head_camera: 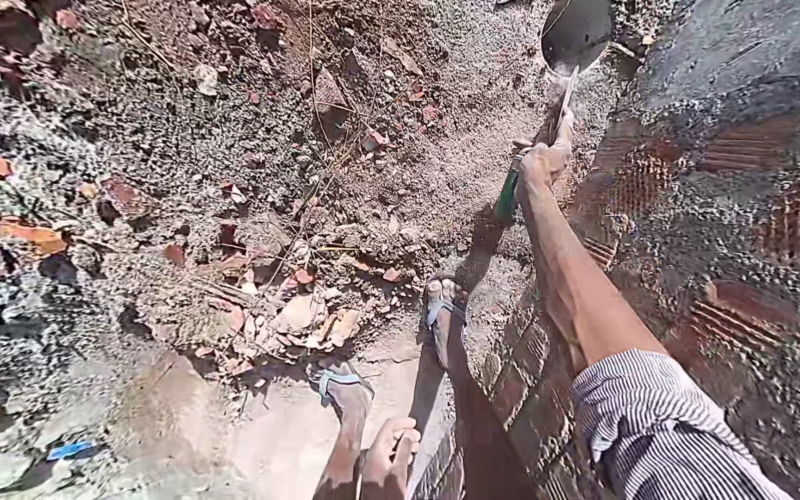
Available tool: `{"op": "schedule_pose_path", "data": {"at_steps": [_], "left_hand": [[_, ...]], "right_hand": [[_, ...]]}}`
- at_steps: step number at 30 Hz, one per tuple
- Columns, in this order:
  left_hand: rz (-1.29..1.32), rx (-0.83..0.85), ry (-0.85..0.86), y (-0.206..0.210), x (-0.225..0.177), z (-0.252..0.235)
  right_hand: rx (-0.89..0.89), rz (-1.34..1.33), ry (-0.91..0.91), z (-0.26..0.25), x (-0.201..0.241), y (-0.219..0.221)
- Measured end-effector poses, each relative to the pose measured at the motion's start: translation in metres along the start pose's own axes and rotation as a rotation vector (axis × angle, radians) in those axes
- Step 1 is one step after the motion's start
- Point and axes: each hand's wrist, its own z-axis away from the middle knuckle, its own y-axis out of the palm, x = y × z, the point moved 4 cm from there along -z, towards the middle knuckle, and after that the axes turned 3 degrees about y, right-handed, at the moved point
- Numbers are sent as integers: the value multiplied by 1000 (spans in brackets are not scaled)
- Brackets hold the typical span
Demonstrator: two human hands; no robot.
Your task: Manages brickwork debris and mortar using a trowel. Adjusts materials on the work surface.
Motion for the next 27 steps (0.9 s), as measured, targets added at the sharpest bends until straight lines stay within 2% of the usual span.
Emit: {"op": "schedule_pose_path", "data": {"at_steps": [3, 5, 8, 9, 11, 14, 16, 17, 18, 19, 20, 22, 25, 27], "left_hand": [[4, 38, -55, -3, -25, 8], [-2, -30, 52, 4, 8, 0], [104, 0, 94, 3, 33, -14], [112, -9, 97, -2, 37, -17], [131, -38, 98, -11, 45, -20], [152, -38, 144, -15, 39, -21], [194, -34, 184, -16, 35, -21], [219, -25, 197, -16, 35, -21], [236, -11, 208, -17, 33, -21], [244, 0, 218, -19, 33, -20], [250, 4, 232, -21, 33, -18], [252, -3, 255, -24, 35, -16], [245, -12, 270, -25, 31, -18], [250, -9, 278, -23, 31, -17]], "right_hand": [[338, 28, -184, 44, -38, 61], [582, -55, -225, 82, -45, 91], [778, -250, -142, 126, -30, 79], [756, -280, -123, 130, -28, 66], [583, -305, -160, 124, -39, 28], [107, -345, -171, 77, -83, -45], [-60, -316, -99, 48, -105, -80], [-84, -272, 4, 44, -104, -87], [-75, -230, 176, 48, -91, -84], [-63, -212, 268, 52, -85, -74], [-42, -219, 263, 56, -90, -58], [18, -291, 108, 69, -113, -17], [309, -294, -2, 122, -106, 43], [464, -274, 11, 160, -97, 59]]}}
